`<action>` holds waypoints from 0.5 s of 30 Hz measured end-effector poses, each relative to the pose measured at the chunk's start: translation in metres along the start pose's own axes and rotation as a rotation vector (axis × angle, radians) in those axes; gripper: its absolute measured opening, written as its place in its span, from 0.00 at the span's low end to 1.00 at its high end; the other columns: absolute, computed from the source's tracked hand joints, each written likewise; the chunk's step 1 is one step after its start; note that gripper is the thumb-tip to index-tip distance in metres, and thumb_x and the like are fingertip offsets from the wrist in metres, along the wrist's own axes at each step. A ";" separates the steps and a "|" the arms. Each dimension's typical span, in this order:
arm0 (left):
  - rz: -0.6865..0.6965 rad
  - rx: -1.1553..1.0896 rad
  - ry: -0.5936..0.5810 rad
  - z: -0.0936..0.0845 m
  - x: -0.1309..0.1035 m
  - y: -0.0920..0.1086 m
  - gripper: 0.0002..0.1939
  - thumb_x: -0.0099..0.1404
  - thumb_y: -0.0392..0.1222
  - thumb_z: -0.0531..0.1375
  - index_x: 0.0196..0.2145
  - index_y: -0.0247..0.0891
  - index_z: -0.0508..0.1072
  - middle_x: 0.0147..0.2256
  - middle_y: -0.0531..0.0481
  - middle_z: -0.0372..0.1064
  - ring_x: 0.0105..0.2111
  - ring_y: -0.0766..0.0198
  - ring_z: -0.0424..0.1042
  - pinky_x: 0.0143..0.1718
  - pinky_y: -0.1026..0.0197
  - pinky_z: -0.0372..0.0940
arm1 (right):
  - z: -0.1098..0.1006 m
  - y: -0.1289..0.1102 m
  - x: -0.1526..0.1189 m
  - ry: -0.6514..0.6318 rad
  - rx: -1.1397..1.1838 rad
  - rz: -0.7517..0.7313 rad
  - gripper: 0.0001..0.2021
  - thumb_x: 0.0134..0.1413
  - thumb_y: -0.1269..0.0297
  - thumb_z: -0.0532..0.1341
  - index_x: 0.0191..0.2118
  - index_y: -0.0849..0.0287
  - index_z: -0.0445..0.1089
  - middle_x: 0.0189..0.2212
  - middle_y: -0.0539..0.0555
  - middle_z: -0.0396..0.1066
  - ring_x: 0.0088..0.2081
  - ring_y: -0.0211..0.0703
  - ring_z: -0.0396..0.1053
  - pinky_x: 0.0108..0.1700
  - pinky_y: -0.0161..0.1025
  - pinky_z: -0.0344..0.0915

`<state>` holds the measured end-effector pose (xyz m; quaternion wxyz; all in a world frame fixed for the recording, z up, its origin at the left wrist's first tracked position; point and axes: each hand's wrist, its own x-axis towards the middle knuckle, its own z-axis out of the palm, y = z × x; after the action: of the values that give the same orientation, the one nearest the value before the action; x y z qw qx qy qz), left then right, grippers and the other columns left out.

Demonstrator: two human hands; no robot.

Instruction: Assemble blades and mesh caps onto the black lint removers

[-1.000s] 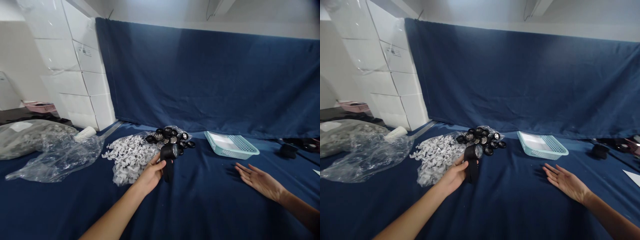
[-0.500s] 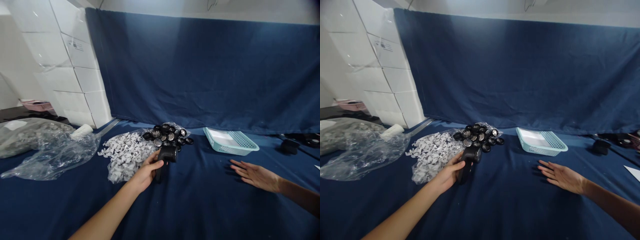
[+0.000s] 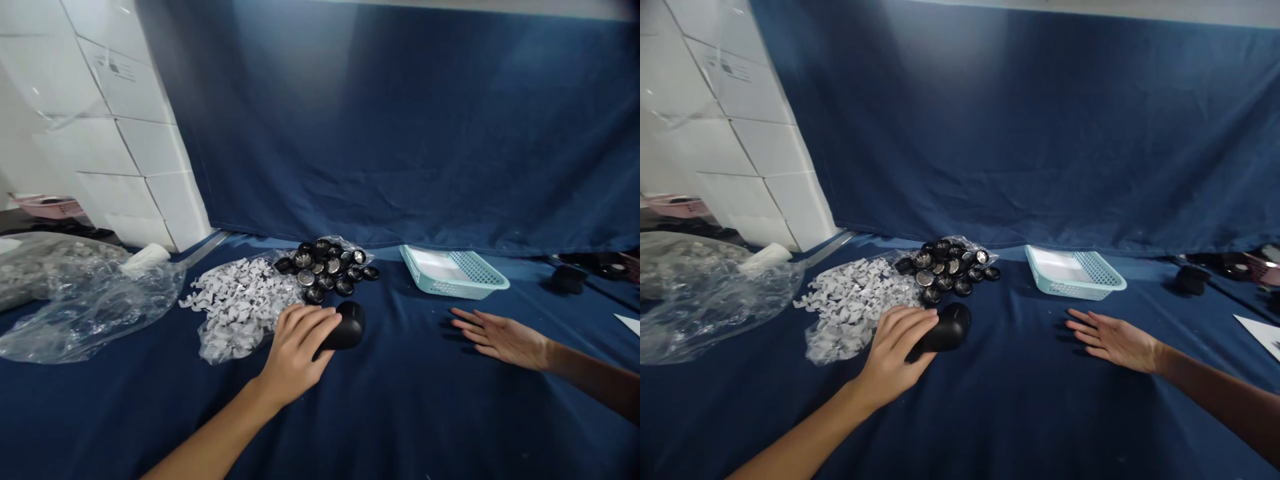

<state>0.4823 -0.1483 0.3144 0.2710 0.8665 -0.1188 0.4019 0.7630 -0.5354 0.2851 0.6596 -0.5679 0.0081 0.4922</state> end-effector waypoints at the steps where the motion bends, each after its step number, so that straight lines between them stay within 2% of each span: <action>1: 0.051 0.043 0.008 0.000 -0.002 0.001 0.33 0.58 0.30 0.62 0.58 0.53 0.65 0.52 0.48 0.70 0.53 0.48 0.66 0.59 0.42 0.51 | 0.000 0.000 0.000 -0.006 0.007 0.003 0.20 0.64 0.59 0.54 0.61 0.45 0.59 0.60 0.49 0.63 0.51 0.41 0.70 0.45 0.38 0.73; 6: 0.187 0.199 0.090 0.001 -0.007 0.006 0.37 0.56 0.26 0.62 0.59 0.54 0.63 0.49 0.46 0.70 0.50 0.49 0.67 0.57 0.40 0.55 | 0.000 0.000 -0.001 -0.023 -0.003 -0.001 0.20 0.65 0.57 0.53 0.61 0.45 0.59 0.61 0.48 0.61 0.52 0.41 0.69 0.44 0.37 0.73; 9: 0.186 0.222 0.127 0.003 -0.009 0.008 0.39 0.56 0.25 0.61 0.61 0.52 0.60 0.47 0.45 0.68 0.50 0.49 0.66 0.58 0.39 0.56 | 0.001 0.000 -0.001 -0.032 0.005 -0.001 0.20 0.65 0.57 0.53 0.62 0.45 0.58 0.61 0.48 0.61 0.51 0.40 0.70 0.45 0.37 0.72; 15: 0.156 0.281 0.101 0.004 -0.005 0.010 0.38 0.57 0.22 0.58 0.62 0.47 0.59 0.48 0.43 0.63 0.53 0.48 0.63 0.61 0.34 0.49 | 0.003 0.001 -0.002 -0.037 -0.006 -0.009 0.21 0.65 0.56 0.53 0.62 0.46 0.57 0.62 0.49 0.60 0.50 0.40 0.71 0.45 0.36 0.72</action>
<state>0.4777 -0.1587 0.3116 0.1209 0.8627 -0.1145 0.4774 0.7597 -0.5342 0.2864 0.6600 -0.5608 -0.0083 0.4998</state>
